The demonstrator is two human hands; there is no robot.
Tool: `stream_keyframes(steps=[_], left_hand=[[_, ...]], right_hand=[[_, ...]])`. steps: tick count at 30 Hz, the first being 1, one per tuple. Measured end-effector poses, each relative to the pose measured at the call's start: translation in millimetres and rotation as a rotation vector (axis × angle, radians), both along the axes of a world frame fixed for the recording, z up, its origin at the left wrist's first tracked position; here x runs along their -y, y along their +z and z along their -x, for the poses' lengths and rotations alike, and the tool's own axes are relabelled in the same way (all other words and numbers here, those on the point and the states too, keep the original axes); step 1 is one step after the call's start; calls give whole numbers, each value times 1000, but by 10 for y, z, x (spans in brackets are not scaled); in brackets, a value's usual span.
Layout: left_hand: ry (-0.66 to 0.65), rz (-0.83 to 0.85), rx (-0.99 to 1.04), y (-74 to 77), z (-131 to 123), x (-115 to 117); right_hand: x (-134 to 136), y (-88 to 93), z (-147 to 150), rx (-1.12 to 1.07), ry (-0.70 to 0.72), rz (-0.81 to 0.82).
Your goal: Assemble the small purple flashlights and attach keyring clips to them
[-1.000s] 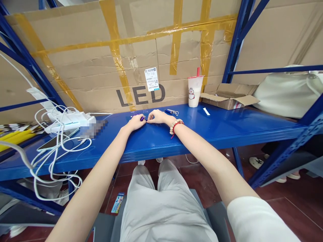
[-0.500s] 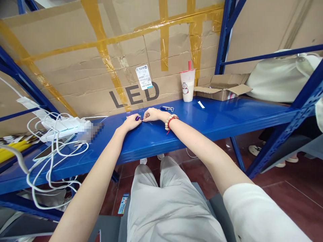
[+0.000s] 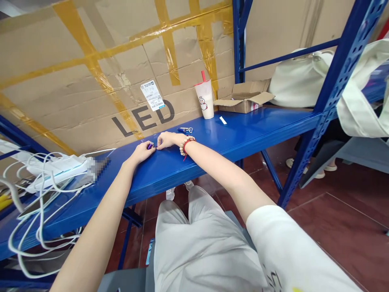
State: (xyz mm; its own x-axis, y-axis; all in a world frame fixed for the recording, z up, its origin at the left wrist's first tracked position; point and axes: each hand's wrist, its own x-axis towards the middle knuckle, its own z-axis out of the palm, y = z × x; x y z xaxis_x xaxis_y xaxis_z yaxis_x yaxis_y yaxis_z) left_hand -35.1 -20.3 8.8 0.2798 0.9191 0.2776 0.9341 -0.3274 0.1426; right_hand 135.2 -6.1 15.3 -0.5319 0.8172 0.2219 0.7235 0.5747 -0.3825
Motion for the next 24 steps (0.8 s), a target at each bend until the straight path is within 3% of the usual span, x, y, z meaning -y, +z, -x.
stream_keyframes(steps=[24], left_hand=[[-42, -2, 50, -64, 24, -35]], right_hand=[[-221, -150, -12, -13, 17, -14]])
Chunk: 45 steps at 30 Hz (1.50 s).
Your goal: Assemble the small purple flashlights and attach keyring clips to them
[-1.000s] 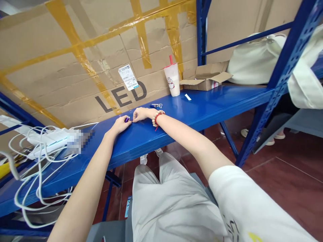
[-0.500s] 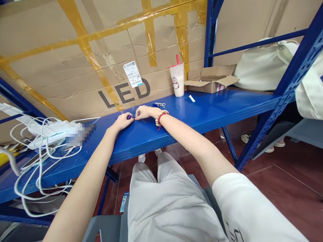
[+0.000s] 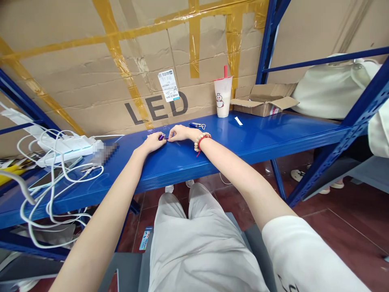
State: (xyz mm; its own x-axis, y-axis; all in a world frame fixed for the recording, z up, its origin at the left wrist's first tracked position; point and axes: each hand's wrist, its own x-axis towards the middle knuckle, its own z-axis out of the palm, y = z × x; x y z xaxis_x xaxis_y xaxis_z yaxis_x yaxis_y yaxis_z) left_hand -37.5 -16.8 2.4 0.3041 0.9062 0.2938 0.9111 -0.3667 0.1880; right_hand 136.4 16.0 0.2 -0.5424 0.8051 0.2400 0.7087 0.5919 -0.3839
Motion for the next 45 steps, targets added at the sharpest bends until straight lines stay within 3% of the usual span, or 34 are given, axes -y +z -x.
stream_keyframes(steps=[45], left_hand=[[-6, -7, -29, 30, -6, -3]], right_hand=[[235, 154, 28, 59, -32, 36]])
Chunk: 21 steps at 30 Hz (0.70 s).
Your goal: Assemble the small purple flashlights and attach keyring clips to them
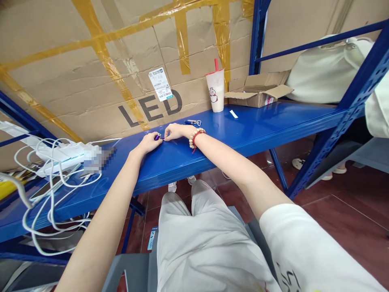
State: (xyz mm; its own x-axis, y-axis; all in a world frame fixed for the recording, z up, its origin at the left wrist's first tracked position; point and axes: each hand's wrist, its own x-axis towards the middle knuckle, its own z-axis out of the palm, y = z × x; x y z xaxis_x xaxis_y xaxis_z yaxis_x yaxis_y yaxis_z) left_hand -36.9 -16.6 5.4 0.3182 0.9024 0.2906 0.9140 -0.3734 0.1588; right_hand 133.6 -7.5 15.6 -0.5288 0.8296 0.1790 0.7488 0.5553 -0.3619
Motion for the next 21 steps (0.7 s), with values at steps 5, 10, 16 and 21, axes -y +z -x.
stream_keyframes(steps=[5, 10, 16, 21], left_hand=[[-4, -8, -34, 4, -2, -7], [-2, -10, -51, 10, -12, -20], [21, 0, -50, 23, -33, 12], [25, 8, -52, 33, -40, 36]], right_hand=[[-33, -11, -3, -1, 12, -10], [-52, -14, 13, 14, 14, -19], [-87, -38, 12, 18, 14, -23], [-145, -61, -3, 13, 16, -13]])
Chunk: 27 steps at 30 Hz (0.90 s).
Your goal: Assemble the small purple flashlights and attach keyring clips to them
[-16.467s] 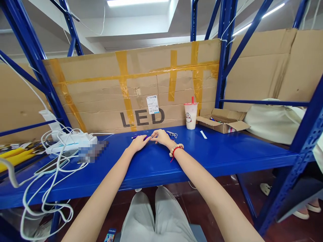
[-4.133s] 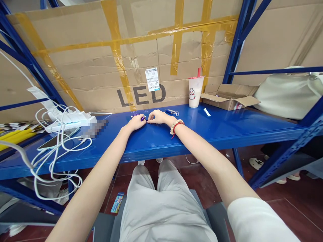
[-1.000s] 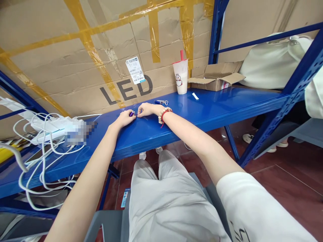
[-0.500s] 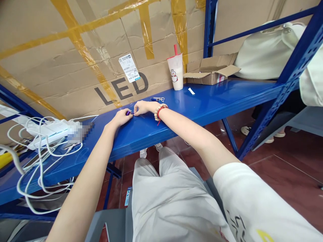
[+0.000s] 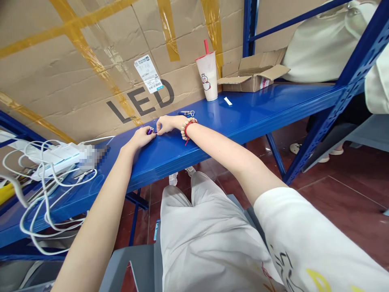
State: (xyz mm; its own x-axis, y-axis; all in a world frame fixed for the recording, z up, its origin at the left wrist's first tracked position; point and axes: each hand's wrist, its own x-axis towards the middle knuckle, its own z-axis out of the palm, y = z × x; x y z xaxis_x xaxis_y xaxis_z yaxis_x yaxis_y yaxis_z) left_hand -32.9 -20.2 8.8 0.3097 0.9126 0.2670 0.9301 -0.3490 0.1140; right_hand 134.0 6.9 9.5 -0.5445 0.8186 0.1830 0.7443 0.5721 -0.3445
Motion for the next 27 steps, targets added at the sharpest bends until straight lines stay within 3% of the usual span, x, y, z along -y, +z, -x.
stream_keyframes(steps=[27], left_hand=[[24, -1, -14, 8, -9, 5]], right_hand=[[-11, 5, -16, -19, 13, 13]])
